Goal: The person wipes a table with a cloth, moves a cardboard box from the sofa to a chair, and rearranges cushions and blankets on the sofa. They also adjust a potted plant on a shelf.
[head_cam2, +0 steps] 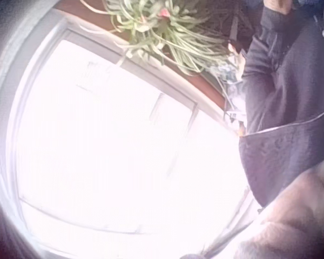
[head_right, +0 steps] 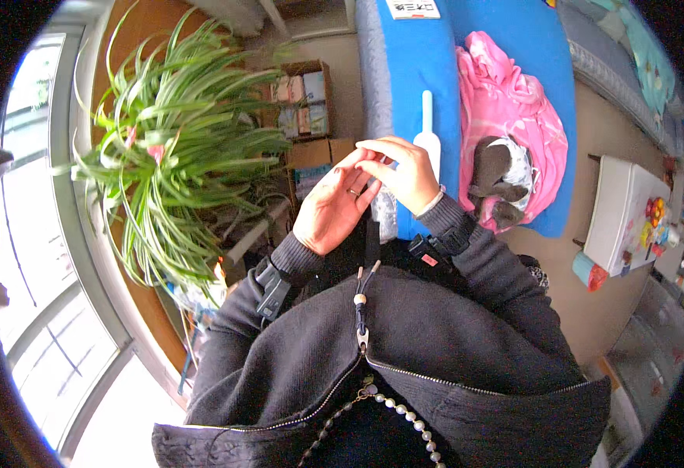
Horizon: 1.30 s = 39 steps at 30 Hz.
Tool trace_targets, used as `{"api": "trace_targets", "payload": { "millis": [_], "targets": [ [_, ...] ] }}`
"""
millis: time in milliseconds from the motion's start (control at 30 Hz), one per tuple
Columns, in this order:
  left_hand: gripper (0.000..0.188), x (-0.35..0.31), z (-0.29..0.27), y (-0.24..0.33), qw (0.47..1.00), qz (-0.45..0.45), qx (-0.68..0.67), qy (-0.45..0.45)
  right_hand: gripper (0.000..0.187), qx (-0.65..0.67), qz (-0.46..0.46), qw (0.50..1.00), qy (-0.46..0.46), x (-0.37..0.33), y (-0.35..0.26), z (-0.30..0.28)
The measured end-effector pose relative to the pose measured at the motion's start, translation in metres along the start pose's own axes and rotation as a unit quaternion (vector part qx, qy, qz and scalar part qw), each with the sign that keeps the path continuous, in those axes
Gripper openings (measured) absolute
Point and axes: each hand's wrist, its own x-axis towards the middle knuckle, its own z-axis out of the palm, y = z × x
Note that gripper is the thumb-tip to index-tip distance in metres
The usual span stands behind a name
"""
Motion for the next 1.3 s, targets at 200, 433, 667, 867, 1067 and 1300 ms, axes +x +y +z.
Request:
{"api": "trace_targets", "payload": {
  "millis": [200, 433, 667, 867, 1067, 1300],
  "targets": [
    [0.054, -0.05, -0.014, -0.002, 0.999, 0.012, -0.042, -0.004, 0.021, -0.07, -0.073, 0.995, -0.001, -0.027, -0.012, 0.027],
    [0.065, -0.117, -0.009, 0.005, 0.999, 0.022, 0.016, 0.027, 0.008, -0.023, -0.073, 0.993, -0.089, -0.044, -0.035, 0.032],
    [0.051, -0.229, 0.015, -0.011, 0.962, 0.14, 0.153, 0.176, 0.022, 0.218, 0.11, 0.955, -0.168, -0.048, -0.021, 0.03],
    [0.043, -0.324, 0.028, -0.059, 0.922, 0.249, 0.138, 0.262, 0.019, 0.26, 0.129, 0.933, -0.215, -0.063, -0.018, 0.044],
    [0.045, -0.384, 0.018, -0.096, 0.895, 0.338, 0.092, 0.276, 0.014, 0.194, 0.166, 0.93, -0.264, -0.077, -0.066, 0.082],
    [0.045, -0.455, -0.009, -0.11, 0.853, 0.404, 0.056, 0.325, 0.031, 0.22, 0.079, 0.92, -0.315, -0.08, -0.135, 0.142]
  ]
}}
